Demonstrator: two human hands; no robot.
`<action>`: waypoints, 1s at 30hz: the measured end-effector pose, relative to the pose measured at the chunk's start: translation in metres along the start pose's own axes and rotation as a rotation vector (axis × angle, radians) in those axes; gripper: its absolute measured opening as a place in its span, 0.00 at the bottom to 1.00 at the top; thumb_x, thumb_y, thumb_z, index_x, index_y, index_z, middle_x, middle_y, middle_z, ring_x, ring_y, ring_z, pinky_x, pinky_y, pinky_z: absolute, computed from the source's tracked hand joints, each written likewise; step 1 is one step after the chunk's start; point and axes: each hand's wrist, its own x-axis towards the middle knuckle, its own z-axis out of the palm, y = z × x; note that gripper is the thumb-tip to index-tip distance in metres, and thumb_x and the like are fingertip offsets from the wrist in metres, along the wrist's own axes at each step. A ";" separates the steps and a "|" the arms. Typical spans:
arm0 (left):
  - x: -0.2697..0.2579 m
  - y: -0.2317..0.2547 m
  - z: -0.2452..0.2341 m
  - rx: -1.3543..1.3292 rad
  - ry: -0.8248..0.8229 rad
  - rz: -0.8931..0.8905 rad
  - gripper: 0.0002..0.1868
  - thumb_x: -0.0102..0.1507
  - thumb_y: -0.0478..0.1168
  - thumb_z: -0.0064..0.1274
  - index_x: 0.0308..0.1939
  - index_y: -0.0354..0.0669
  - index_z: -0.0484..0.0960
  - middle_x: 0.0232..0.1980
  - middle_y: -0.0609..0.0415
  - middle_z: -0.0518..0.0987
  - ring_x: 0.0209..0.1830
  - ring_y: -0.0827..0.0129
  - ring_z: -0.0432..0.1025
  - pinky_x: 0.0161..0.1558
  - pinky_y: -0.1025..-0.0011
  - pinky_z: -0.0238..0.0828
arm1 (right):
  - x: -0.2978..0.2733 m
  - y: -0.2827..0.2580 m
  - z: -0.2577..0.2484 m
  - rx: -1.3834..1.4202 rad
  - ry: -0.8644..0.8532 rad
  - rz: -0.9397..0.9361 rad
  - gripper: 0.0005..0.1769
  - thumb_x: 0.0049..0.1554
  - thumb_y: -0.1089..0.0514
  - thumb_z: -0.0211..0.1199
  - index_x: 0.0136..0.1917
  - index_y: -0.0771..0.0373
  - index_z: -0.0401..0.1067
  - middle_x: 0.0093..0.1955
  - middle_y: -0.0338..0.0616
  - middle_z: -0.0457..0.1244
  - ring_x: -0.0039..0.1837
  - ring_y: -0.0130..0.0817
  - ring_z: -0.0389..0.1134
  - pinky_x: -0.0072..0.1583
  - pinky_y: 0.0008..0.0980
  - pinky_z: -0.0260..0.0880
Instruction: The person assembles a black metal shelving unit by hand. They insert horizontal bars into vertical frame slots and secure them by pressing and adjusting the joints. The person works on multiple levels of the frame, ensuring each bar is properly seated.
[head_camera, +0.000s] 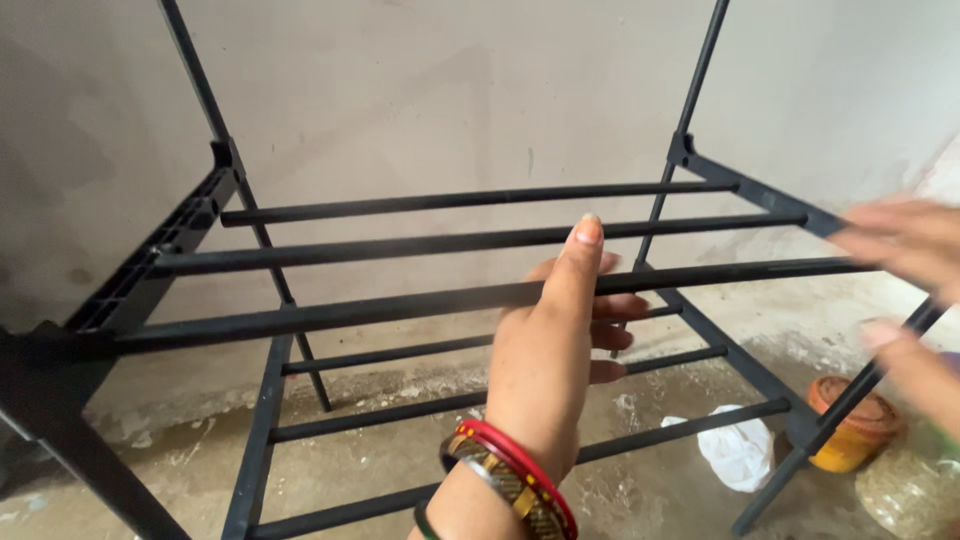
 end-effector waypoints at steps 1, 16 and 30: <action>-0.001 0.001 0.000 -0.001 0.032 0.064 0.38 0.59 0.70 0.45 0.55 0.42 0.83 0.41 0.49 0.86 0.35 0.69 0.77 0.34 0.69 0.76 | 0.016 -0.011 -0.007 -0.029 -0.071 -0.059 0.22 0.60 0.56 0.51 0.65 0.65 0.68 0.65 0.57 0.65 0.72 0.50 0.62 0.70 0.52 0.58; -0.092 0.046 -0.141 -0.438 0.554 0.368 0.36 0.61 0.61 0.57 0.71 0.56 0.77 0.60 0.58 0.69 0.55 0.67 0.64 0.54 0.66 0.62 | 0.205 -0.218 0.008 0.669 -0.755 0.046 0.22 0.60 0.51 0.46 0.63 0.51 0.74 0.47 0.34 0.73 0.51 0.28 0.75 0.55 0.35 0.73; -0.154 0.095 -0.186 0.774 0.760 0.915 0.40 0.63 0.59 0.67 0.61 0.25 0.75 0.55 0.37 0.78 0.57 0.54 0.73 0.53 0.62 0.69 | 0.222 -0.261 -0.007 0.612 -0.851 0.084 0.23 0.62 0.47 0.49 0.67 0.50 0.72 0.37 0.37 0.69 0.42 0.31 0.70 0.51 0.35 0.72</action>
